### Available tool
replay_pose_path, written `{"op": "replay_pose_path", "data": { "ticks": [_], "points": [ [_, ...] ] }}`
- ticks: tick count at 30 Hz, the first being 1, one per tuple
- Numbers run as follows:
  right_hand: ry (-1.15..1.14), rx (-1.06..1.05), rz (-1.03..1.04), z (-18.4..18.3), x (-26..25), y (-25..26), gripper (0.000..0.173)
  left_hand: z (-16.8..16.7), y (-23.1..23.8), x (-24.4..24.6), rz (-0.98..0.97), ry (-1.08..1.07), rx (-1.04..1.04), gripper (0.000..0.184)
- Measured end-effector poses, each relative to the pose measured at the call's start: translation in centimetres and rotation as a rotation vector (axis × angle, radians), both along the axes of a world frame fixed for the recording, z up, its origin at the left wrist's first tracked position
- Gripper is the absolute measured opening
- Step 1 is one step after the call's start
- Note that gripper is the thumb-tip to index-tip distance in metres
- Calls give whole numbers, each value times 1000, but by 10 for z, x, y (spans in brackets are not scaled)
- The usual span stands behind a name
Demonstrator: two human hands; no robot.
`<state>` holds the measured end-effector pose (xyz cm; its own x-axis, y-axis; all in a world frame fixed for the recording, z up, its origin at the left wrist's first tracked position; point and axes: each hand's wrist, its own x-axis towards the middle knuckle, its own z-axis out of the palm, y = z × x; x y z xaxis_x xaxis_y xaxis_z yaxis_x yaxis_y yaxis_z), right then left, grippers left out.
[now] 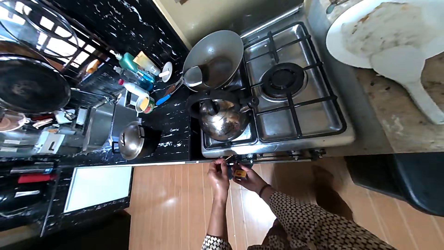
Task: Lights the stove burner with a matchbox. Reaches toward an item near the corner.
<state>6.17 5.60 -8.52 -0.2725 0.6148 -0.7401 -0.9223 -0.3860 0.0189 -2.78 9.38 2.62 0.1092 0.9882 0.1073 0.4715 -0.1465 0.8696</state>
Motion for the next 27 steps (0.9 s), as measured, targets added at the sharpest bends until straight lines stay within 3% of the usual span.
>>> {"op": "replay_pose_path", "data": {
  "ticks": [27],
  "points": [
    [-70,-6,58,-1,4,-22,30,3,-8,5,-21,0,53,16]
  ]
}}
